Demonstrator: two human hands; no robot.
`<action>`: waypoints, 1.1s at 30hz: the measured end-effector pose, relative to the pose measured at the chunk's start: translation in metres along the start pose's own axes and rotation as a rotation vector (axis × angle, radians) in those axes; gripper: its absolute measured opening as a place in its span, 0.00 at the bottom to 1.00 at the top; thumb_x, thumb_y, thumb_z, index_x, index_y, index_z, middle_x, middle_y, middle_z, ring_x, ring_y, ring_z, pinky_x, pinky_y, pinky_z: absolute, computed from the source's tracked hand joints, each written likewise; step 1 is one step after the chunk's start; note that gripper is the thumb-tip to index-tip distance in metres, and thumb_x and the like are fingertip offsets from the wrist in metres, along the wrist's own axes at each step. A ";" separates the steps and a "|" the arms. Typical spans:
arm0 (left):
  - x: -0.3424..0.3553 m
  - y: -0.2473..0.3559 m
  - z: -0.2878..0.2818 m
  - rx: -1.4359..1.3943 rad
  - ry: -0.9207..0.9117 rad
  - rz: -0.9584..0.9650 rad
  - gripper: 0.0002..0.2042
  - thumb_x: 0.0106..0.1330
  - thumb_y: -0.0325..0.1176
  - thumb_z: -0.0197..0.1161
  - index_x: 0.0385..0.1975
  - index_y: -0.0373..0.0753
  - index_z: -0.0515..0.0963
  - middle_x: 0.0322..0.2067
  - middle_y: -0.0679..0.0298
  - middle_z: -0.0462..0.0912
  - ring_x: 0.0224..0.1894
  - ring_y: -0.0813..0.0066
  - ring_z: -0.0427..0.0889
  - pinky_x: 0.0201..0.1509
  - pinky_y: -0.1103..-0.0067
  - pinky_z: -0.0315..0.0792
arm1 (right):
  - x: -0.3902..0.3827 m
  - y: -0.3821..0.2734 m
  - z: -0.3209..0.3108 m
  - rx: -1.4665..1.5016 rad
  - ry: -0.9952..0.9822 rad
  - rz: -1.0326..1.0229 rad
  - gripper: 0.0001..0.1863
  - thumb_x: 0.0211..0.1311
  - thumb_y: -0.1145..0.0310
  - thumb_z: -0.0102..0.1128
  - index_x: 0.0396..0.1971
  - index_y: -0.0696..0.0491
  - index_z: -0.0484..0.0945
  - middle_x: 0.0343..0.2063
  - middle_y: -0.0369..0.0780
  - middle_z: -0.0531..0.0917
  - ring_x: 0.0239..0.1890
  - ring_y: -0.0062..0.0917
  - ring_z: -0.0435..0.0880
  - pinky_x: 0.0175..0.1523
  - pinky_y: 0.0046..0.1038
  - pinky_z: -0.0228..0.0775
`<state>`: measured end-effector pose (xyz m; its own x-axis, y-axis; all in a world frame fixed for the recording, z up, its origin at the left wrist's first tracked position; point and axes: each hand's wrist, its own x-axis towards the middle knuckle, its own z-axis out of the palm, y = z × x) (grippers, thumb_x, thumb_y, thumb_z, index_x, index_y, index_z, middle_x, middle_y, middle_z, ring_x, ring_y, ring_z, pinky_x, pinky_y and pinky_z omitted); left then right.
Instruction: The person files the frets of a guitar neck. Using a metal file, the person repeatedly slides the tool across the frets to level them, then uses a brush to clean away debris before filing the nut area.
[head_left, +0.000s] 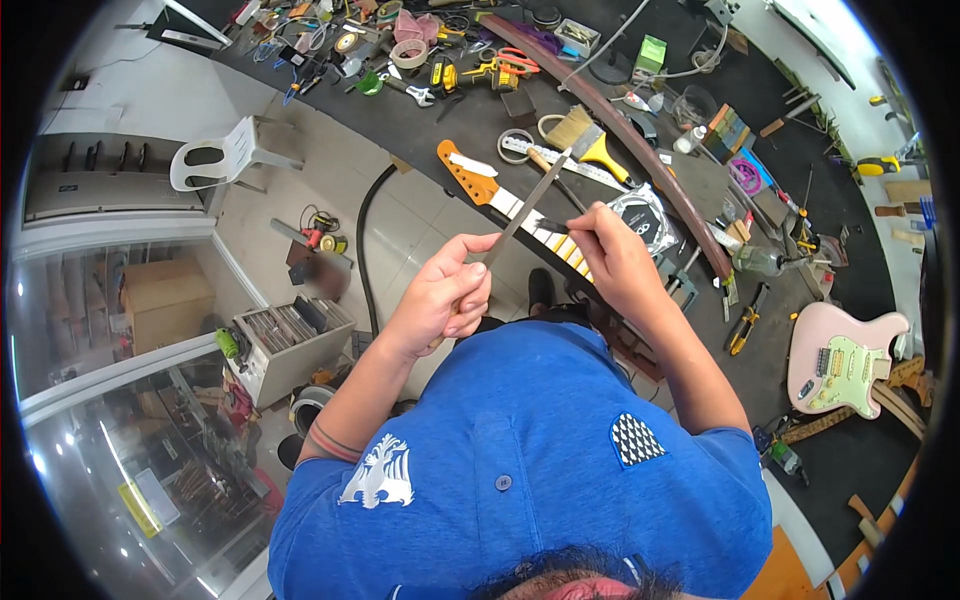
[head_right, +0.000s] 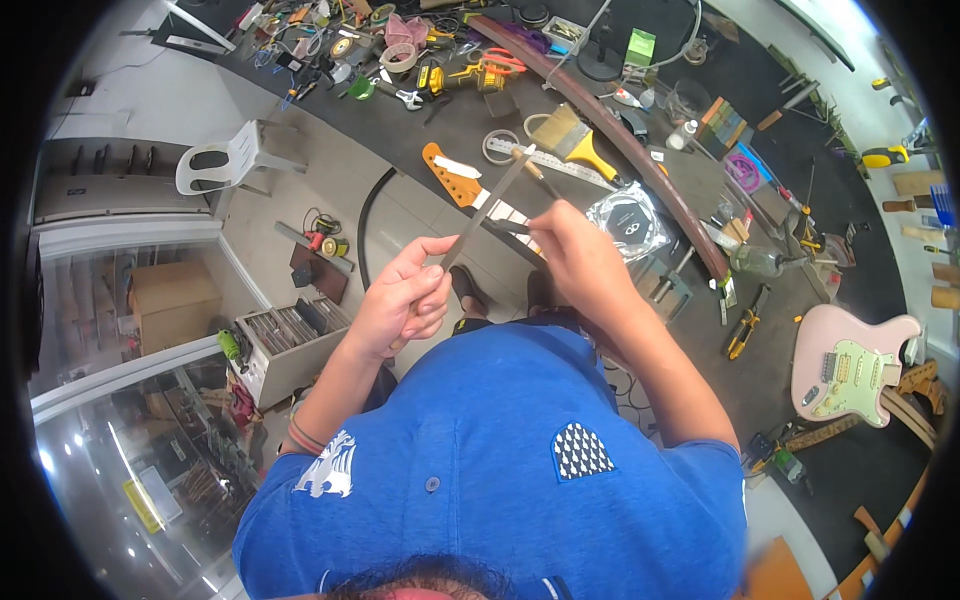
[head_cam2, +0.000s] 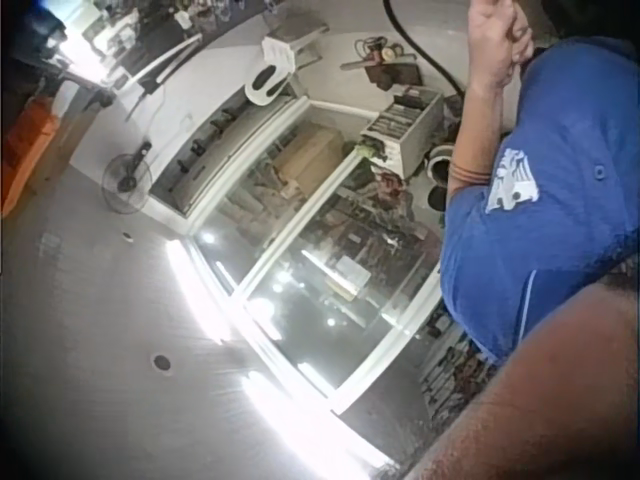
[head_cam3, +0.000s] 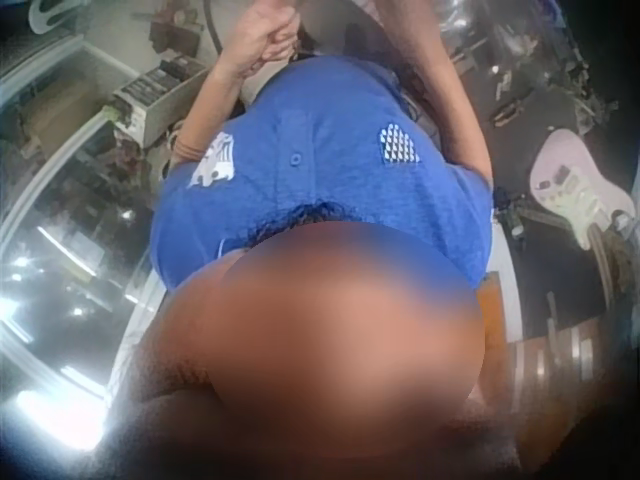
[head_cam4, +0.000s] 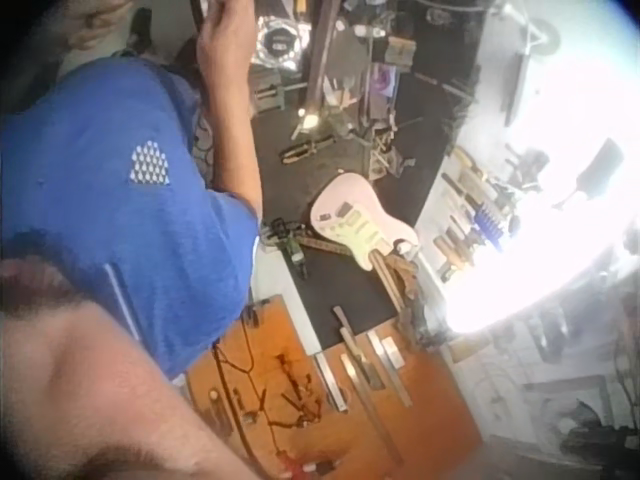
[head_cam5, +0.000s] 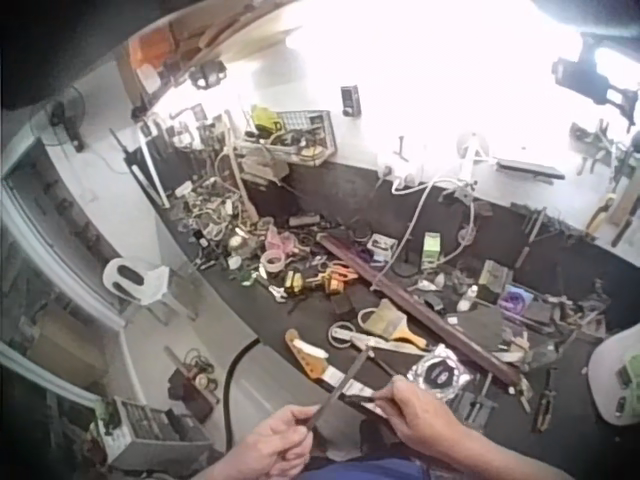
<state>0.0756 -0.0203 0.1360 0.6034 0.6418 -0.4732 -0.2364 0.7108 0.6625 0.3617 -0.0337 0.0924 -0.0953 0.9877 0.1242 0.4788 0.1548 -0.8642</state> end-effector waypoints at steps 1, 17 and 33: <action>0.001 -0.002 0.000 0.038 0.028 -0.005 0.20 0.90 0.32 0.50 0.77 0.41 0.67 0.25 0.70 0.69 0.13 0.88 0.62 0.16 0.85 0.58 | 0.002 -0.013 0.002 0.006 0.004 -0.006 0.06 0.77 0.72 0.66 0.48 0.56 0.82 0.41 0.48 0.86 0.47 0.51 0.89 0.50 0.46 0.80; 0.004 0.008 -0.020 -0.006 -0.010 -0.014 0.20 0.90 0.31 0.51 0.77 0.42 0.68 0.26 0.69 0.70 0.13 0.88 0.61 0.16 0.85 0.57 | 0.022 0.023 0.002 -0.052 0.165 -0.012 0.06 0.79 0.72 0.65 0.48 0.57 0.80 0.42 0.49 0.87 0.47 0.49 0.90 0.52 0.43 0.81; -0.003 0.028 -0.035 0.155 0.014 0.055 0.22 0.88 0.30 0.52 0.79 0.43 0.69 0.24 0.69 0.70 0.15 0.87 0.63 0.19 0.84 0.60 | 0.044 0.037 -0.009 -0.071 0.198 0.115 0.09 0.83 0.67 0.63 0.49 0.59 0.79 0.43 0.51 0.89 0.50 0.51 0.89 0.56 0.44 0.79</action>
<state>0.0403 0.0078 0.1363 0.5815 0.6836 -0.4412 -0.1479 0.6221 0.7689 0.3829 0.0159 0.0699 0.1328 0.9832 0.1256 0.5376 0.0351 -0.8425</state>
